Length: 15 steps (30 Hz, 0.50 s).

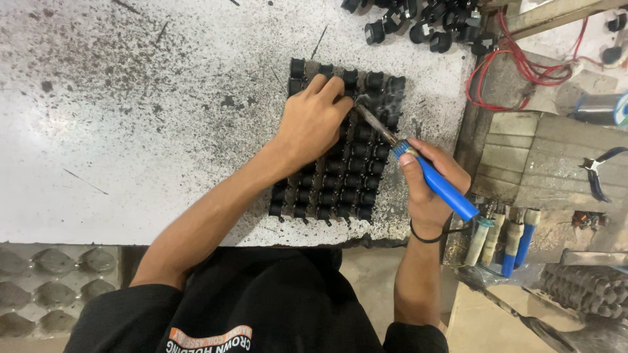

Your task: The person arranges black cylindrical components in a grid on the workbench, then uses a soldering iron to solder a wire terminal on each component one at a time, working across the grid. Smoke rises as the iron contacts each part, and the person later switches to a different handheld tool to work on the parts.

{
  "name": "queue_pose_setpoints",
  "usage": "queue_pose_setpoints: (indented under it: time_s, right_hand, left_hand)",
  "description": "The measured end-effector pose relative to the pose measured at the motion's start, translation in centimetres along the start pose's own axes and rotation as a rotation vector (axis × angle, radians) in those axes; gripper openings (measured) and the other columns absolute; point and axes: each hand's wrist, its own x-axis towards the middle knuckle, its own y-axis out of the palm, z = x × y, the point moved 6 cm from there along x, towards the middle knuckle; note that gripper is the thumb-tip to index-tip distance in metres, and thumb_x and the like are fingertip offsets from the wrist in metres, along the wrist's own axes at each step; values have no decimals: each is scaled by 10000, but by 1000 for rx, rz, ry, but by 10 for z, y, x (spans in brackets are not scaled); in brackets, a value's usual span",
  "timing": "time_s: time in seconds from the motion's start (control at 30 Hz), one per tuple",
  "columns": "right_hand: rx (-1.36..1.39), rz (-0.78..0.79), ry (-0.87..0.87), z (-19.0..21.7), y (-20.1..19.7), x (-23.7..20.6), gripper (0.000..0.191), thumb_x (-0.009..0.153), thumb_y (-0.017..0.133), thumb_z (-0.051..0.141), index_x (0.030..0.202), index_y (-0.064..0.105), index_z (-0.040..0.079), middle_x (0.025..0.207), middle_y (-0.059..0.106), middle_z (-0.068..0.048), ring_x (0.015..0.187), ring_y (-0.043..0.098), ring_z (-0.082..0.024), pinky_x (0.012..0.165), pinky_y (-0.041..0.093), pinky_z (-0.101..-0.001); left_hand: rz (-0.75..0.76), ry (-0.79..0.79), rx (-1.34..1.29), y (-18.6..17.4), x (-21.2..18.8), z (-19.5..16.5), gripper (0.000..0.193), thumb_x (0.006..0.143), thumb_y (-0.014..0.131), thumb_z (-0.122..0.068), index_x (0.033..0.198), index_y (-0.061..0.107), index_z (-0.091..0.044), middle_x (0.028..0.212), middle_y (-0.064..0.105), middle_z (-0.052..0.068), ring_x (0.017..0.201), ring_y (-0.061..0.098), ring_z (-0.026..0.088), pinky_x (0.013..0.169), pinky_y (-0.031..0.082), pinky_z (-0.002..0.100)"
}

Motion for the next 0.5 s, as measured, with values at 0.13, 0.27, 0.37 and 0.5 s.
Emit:
queue_pose_setpoints:
  time_s: [0.13, 0.27, 0.37, 0.5]
  right_hand:
    - [-11, 17, -75, 9, 1, 3, 248, 950, 782, 86, 1151, 732, -51, 1036, 747, -133, 926, 691, -158, 855, 537, -260]
    - [-45, 24, -45, 11, 1, 2, 243, 938, 775, 76, 1142, 738, -49, 996, 742, -130, 878, 675, -155, 816, 525, -259]
    - [-71, 19, -50, 13, 0, 2, 238, 930, 776, 73, 1130, 738, -51, 965, 735, -128, 851, 672, -158, 794, 523, -262]
    - [-51, 20, -76, 16, 0, 2, 230, 949, 773, 75, 1138, 730, -48, 989, 741, -130, 875, 684, -160, 815, 535, -262]
  left_hand:
    - [8, -7, 8, -1, 1, 1, 168, 729, 696, -24, 894, 713, -48, 1013, 586, 86, 974, 587, 278, 684, 559, 385]
    - [11, 3, 12, 0, 2, 0, 130, 755, 703, -31, 883, 705, -57, 1013, 581, 86, 974, 584, 278, 703, 562, 389]
    - [6, 5, 14, -1, 2, 0, 131, 740, 706, -33, 869, 700, -56, 1013, 583, 85, 976, 589, 283, 714, 562, 390]
    - [8, 11, 16, -4, 2, 2, 171, 677, 706, -38, 848, 702, -55, 1011, 591, 90, 969, 593, 291, 705, 556, 399]
